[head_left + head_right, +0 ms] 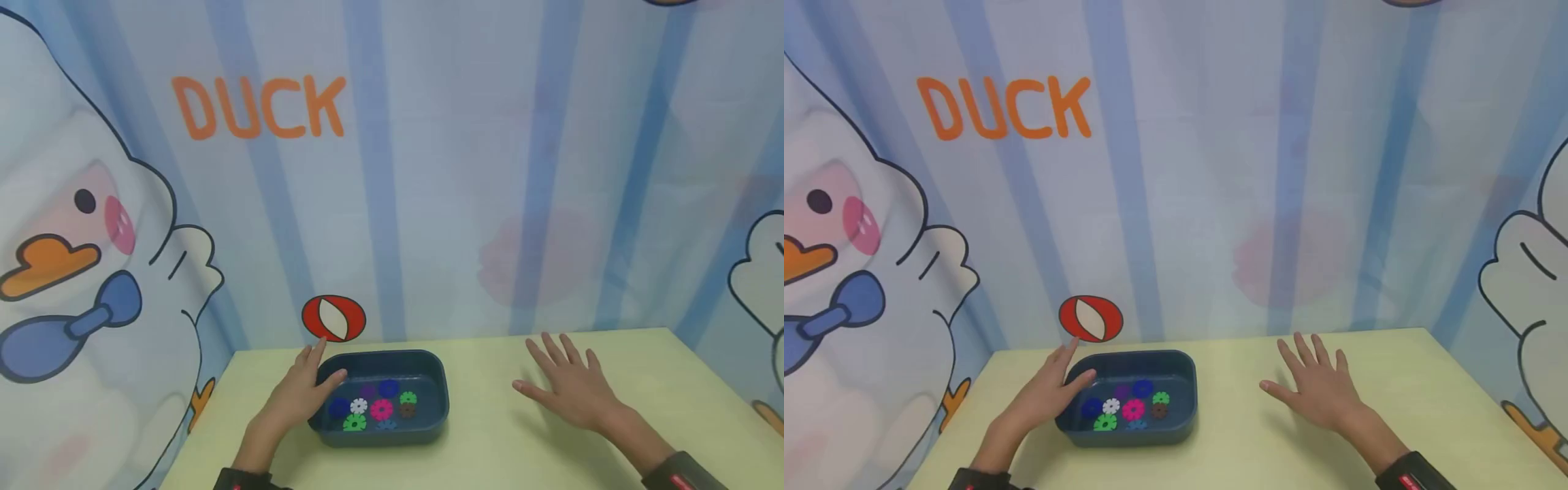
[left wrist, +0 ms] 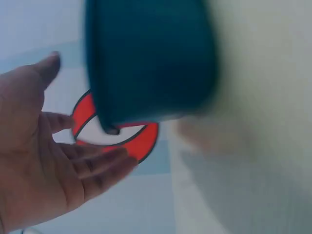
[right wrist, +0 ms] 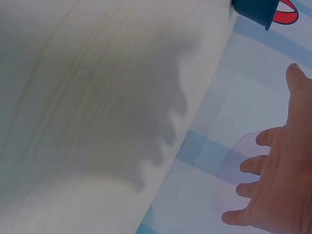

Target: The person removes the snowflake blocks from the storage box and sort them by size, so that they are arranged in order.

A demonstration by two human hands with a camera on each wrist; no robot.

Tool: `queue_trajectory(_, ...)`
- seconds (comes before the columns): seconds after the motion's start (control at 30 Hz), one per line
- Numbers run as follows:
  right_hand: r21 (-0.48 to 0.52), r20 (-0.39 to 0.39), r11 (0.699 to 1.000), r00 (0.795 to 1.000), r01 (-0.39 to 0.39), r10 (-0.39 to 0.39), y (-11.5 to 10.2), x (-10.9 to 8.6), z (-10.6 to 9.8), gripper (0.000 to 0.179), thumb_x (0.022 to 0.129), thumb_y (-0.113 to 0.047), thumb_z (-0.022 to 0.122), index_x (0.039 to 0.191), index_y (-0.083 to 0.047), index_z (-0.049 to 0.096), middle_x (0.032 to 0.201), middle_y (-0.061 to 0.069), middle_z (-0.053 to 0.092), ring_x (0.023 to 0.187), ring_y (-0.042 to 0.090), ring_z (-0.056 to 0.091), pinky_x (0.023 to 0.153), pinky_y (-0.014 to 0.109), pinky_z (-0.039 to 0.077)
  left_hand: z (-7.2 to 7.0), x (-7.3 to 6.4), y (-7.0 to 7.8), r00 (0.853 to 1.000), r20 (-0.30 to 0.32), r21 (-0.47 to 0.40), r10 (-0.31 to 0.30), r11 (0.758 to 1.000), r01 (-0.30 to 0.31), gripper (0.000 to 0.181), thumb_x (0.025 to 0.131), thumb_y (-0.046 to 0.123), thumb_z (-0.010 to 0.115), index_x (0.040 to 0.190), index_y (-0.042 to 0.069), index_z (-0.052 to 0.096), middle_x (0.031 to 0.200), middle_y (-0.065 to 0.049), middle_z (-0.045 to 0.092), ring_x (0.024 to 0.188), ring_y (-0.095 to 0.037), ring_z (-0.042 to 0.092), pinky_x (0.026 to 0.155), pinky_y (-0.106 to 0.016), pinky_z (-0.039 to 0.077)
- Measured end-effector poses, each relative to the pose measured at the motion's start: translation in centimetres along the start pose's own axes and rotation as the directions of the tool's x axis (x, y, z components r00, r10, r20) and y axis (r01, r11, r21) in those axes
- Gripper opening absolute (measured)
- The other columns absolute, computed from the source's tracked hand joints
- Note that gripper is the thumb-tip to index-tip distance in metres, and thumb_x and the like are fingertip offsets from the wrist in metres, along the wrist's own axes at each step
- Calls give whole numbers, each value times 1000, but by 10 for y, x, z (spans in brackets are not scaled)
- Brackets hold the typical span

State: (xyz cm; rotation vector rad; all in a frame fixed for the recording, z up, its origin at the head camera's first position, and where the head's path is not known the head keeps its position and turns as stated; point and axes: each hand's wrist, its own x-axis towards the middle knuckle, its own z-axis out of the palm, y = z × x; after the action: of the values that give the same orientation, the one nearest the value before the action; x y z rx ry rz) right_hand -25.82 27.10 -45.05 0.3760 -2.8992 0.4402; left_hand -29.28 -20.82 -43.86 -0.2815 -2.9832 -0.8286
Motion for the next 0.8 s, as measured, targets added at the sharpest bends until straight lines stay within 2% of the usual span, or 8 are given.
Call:
queue_trajectory(0.1,-19,-19,1000,1000,23,-24,-4,2,1,88,101,-68,56,165,-10,38,169,28,31,155,59,19,114,85,18,-7,-3,-3,999,-51,-69,-20,998,17,78,106,43,64,165,3,33,159,-31,45,138,-51,53,108,-69,48)
queue_trajectory(0.2,-30,-24,999,999,38,-39,-7,5,3,88,101,-68,55,165,-11,37,168,27,34,155,59,21,115,84,21,-8,-5,-7,995,-73,-112,-64,992,55,70,105,29,68,162,2,38,147,-31,58,121,-45,67,97,-61,58)
queue_trajectory(0.4,-49,-48,995,995,85,-87,-16,13,7,85,103,-67,54,166,-15,36,162,23,47,153,53,32,114,82,24,-4,-7,-16,991,-46,-148,-125,982,117,67,102,20,70,159,0,40,137,-31,65,114,-44,70,90,-56,61)
queue_trajectory(0.5,-67,-66,992,991,109,-114,-22,16,8,82,103,-66,54,166,-15,37,156,20,55,148,53,41,113,80,29,-2,-8,-19,990,-36,-204,-137,971,127,66,102,16,70,159,0,40,135,-31,66,99,-35,74,76,-46,64)
queue_trajectory(0.63,-86,-67,988,988,130,-136,-28,21,11,81,103,-66,55,164,-16,41,147,16,63,137,49,53,109,77,36,0,-8,-18,991,-36,-270,-132,956,118,64,100,8,71,157,-1,43,129,-33,68,81,-24,75,58,-35,62)
queue_trajectory(0.8,-107,-58,984,987,142,-149,-34,26,17,80,101,-68,56,162,-16,45,138,14,67,129,44,58,103,73,43,2,-4,-14,993,-34,-264,-116,959,103,61,97,-1,71,153,-5,47,121,-32,71,85,-29,77,55,-33,62)
